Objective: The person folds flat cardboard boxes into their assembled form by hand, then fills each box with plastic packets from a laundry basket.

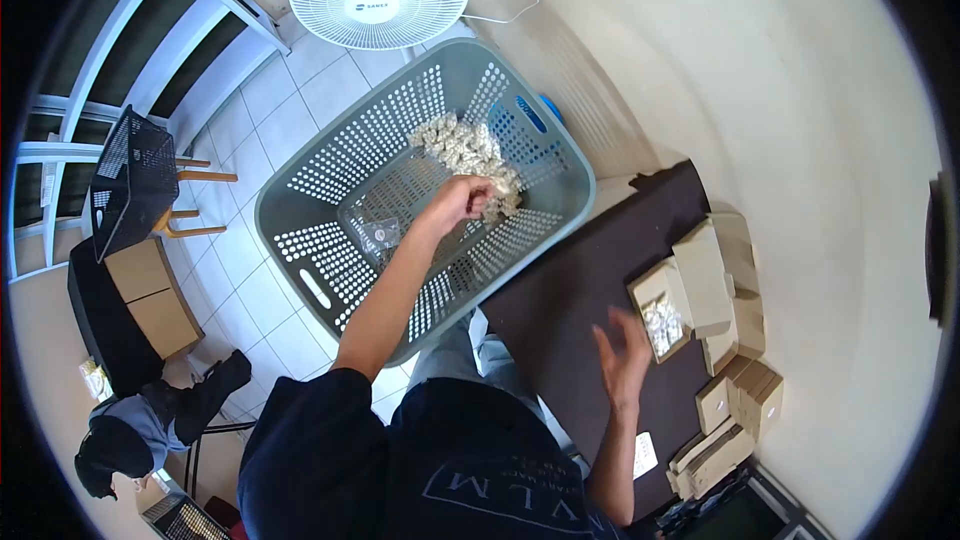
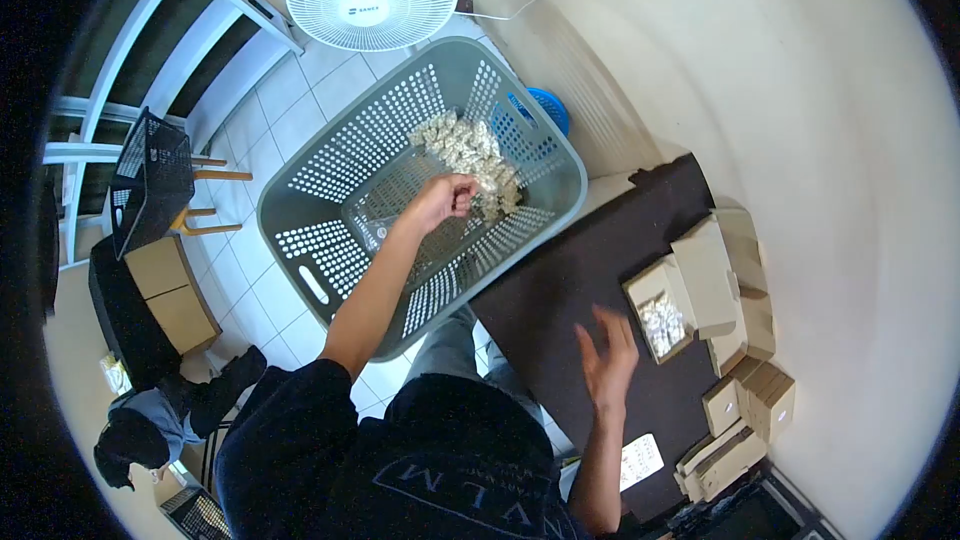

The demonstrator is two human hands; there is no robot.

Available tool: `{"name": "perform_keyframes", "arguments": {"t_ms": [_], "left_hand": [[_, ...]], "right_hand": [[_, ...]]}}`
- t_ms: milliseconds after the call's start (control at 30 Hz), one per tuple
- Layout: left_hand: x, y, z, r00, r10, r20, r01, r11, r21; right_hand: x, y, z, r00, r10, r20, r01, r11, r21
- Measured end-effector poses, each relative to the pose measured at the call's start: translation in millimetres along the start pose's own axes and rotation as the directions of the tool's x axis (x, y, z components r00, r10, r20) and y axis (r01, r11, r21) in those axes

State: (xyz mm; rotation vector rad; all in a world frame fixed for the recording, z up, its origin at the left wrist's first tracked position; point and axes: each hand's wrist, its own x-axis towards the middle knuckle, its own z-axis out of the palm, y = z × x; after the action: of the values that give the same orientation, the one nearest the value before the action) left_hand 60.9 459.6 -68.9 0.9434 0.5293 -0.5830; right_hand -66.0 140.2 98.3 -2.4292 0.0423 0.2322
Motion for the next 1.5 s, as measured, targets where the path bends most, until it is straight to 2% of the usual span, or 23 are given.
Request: {"name": "perform_keyframes", "arguments": {"t_ms": [67,133,233,267,300,333,367,400,433,467,500,533,567,600,667,833,900,1100,1133,1233,1300,1400,1500], "left_hand": [[-50.8,8.1,43.8,0.989,-0.013,0.150,0.024,0.997,-0.071],[-92.9,3.7,81.8,0.968,-0.025,0.249,0.058,0.990,-0.128],[-148.6,-11.0,135.2,0.970,-0.062,0.236,0.123,0.959,-0.254],[-155.7,-25.1,138.2,0.940,-0.021,0.340,0.131,0.944,-0.302],[-169.0,-33.3,148.1,0.928,0.044,0.370,0.079,0.947,-0.311],[-183.4,-40.6,159.6,0.910,0.105,0.400,0.031,0.947,-0.321],[-197.4,-49.2,167.9,0.909,0.097,0.406,0.036,0.951,-0.307],[-211.4,-57.9,174.8,0.918,0.217,0.331,-0.111,0.944,-0.311],[-221.7,-66.0,182.9,0.905,0.337,0.259,-0.255,0.918,-0.305],[-228.6,-74.2,193.8,0.905,0.329,0.271,-0.246,0.923,-0.296],[-234.4,-83.1,205.2,0.900,0.427,0.087,-0.422,0.904,-0.070],[-239.1,-91.5,214.3,0.831,0.551,-0.070,-0.532,0.826,0.187],[-243.2,-99.6,218.4,0.803,0.596,-0.022,-0.576,0.785,0.227],[-246.3,-105.8,225.1,0.803,0.596,-0.012,-0.578,0.782,0.233],[-252.2,-117.1,237.0,0.815,0.563,0.139,-0.579,0.782,0.228],[-262.1,-142.5,256.0,0.761,0.598,0.251,-0.647,0.675,0.355],[-266.7,-153.6,264.5,0.741,0.629,0.235,-0.668,0.654,0.357],[-274.4,-169.6,274.1,0.737,0.635,0.231,-0.665,0.623,0.412],[-275.0,-170.0,272.7,0.739,0.633,0.232,-0.664,0.622,0.415],[-278.5,-170.3,274.3,0.755,0.584,0.297,-0.654,0.638,0.406],[-286.3,-173.9,282.4,0.798,0.539,0.271,-0.602,0.736,0.310],[-282.4,-176.3,268.8,0.813,0.487,0.320,-0.580,0.725,0.371],[-278.7,-180.0,256.1,0.836,0.446,0.321,-0.547,0.729,0.411]], "right_hand": [[24.2,-33.1,9.9,0.967,-0.237,-0.090,0.244,0.968,0.065],[32.5,-61.2,10.7,0.907,-0.394,-0.150,0.409,0.909,0.083],[28.4,-51.3,11.1,0.806,-0.583,-0.103,0.592,0.792,0.147],[18.4,-43.3,9.7,0.805,-0.581,-0.116,0.593,0.791,0.150],[7.3,-37.1,7.2,0.901,-0.430,-0.056,0.415,0.815,0.405],[-4.5,-30.6,4.6,0.957,-0.285,0.049,0.195,0.760,0.620],[-16.4,-24.2,2.1,0.962,-0.267,0.067,0.126,0.643,0.756],[-26.9,-14.8,-0.9,0.965,-0.257,0.053,0.128,0.638,0.759],[-37.2,-4.6,-4.1,0.961,-0.262,0.092,0.071,0.549,0.833],[-47.6,4.5,-9.2,0.953,-0.273,0.129,0.010,0.455,0.891],[-58.5,7.7,-17.9,0.957,-0.266,0.119,0.015,0.453,0.892],[-69.4,8.3,-26.6,0.953,-0.274,0.131,-0.007,0.414,0.910],[-79.9,8.6,-34.8,0.948,-0.284,0.145,-0.030,0.373,0.927],[-88.5,10.6,-41.6,0.950,-0.282,0.134,-0.022,0.367,0.930],[-105.9,15.6,-51.6,0.944,-0.294,0.148,-0.046,0.329,0.943],[-137.1,32.8,-68.4,0.970,-0.185,0.157,-0.088,0.337,0.937],[-145.4,40.1,-71.5,0.980,-0.128,0.153,-0.096,0.366,0.926],[-162.8,52.0,-83.9,0.979,-0.160,0.128,-0.073,0.314,0.947],[-164.4,55.2,-84.9,0.975,-0.170,0.146,-0.078,0.350,0.933],[-171.3,58.3,-79.7,0.979,-0.158,0.131,-0.062,0.381,0.923],[-175.2,61.7,-73.7,0.986,-0.131,0.099,-0.042,0.378,0.925],[-178.4,68.6,-64.9,0.986,-0.145,0.084,-0.023,0.380,0.925],[-183.8,75.3,-58.7,0.985,-0.100,0.138,-0.105,0.283,0.953]]}}
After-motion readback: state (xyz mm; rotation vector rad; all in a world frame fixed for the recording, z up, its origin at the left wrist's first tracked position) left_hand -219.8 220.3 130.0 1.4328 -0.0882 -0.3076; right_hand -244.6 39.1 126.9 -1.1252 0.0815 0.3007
